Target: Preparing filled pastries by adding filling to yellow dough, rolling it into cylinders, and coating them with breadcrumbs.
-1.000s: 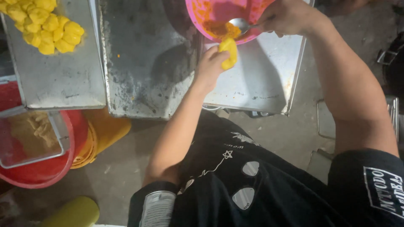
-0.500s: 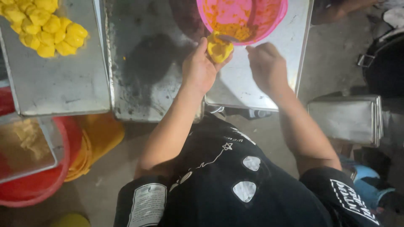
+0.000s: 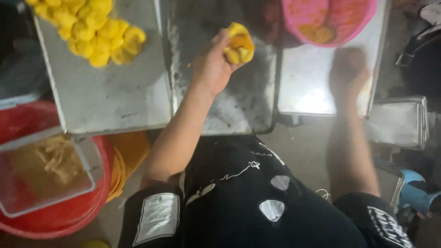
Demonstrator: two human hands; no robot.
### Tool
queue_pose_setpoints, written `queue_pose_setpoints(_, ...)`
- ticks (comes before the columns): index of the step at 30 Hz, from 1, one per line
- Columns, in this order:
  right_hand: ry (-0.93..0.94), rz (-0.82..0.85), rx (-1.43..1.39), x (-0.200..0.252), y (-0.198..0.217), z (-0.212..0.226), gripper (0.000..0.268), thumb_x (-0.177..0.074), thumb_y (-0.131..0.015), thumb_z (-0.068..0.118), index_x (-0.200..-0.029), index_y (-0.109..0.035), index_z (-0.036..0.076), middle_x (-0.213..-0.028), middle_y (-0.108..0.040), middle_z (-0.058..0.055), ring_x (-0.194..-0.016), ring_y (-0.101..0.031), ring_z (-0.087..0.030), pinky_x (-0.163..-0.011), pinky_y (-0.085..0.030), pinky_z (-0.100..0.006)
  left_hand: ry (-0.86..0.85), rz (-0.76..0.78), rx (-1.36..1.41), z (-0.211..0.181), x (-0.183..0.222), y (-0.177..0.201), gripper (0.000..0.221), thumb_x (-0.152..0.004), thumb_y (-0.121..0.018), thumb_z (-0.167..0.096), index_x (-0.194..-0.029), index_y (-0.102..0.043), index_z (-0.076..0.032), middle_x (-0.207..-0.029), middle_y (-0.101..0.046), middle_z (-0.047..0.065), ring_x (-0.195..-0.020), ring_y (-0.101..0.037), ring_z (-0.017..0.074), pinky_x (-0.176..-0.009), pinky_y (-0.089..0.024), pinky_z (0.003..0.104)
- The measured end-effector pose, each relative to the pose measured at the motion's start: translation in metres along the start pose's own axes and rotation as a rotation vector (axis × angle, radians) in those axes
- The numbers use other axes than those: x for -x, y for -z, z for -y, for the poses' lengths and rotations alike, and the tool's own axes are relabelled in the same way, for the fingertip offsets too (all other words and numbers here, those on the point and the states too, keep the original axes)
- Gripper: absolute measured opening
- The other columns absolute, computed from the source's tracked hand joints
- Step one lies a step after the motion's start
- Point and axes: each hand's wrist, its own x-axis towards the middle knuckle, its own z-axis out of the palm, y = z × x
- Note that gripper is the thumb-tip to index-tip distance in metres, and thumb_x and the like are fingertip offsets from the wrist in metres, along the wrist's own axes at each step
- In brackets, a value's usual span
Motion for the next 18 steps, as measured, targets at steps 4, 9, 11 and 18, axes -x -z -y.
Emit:
queue_pose_setpoints(4, 0.194, 0.103, 0.113, -0.087, 0.023, 0.032, 0.022, -0.094, -0.061, -0.008, -0.112, -0.07, -0.001, -0.105, -0.071, -0.017, -0.102, -0.069, -0.036, -0.092, -0.055, -0.047, -0.059, 0.127, -0.278, -0.008, 0.028, -0.005, 0.041, -0.101, -0.069, -0.005, -0.14, -0.057, -0.006, -0.129, -0.065, 0.008, -0.121, -0.065, 0.0218, -0.103, -0.057, 0.041)
queue_pose_setpoints(9, 0.095, 0.33, -0.333, -0.1, 0.036, 0.133, 0.023, -0.098, -0.075, 0.006, -0.119, -0.068, 0.003, -0.117, -0.07, -0.013, -0.109, -0.069, -0.026, -0.096, -0.057, -0.037, -0.091, 0.162, -0.264, -0.006, 0.057, -0.011, 0.044, -0.1, -0.068, -0.004, -0.141, -0.054, -0.001, -0.129, -0.065, 0.011, -0.121, -0.066, 0.0235, -0.106, -0.058, 0.042)
queue_pose_setpoints(11, -0.129, 0.477, -0.782, -0.081, 0.038, 0.173, 0.037, -0.098, -0.078, 0.011, -0.13, -0.063, 0.0, -0.126, -0.067, -0.011, -0.113, -0.068, -0.02, -0.094, -0.057, -0.032, -0.068, 0.17, -0.249, -0.003, 0.074, -0.016, 0.044, -0.101, -0.067, -0.003, -0.143, -0.053, 0.0, -0.129, -0.065, 0.012, -0.12, -0.066, 0.0244, -0.105, -0.058, 0.042)
queue_pose_setpoints(18, -0.217, 0.574, -1.192, -0.041, -0.01, 0.189, 0.025, -0.097, -0.086, -0.003, -0.107, -0.064, -0.005, -0.11, -0.063, -0.008, -0.098, -0.063, -0.012, -0.089, -0.055, -0.028, 0.002, 0.372, -0.358, -0.003, 0.104, -0.028, 0.067, -0.093, -0.058, 0.008, -0.157, -0.042, -0.001, -0.145, -0.054, 0.014, -0.129, -0.059, 0.0237, -0.107, -0.053, 0.035)
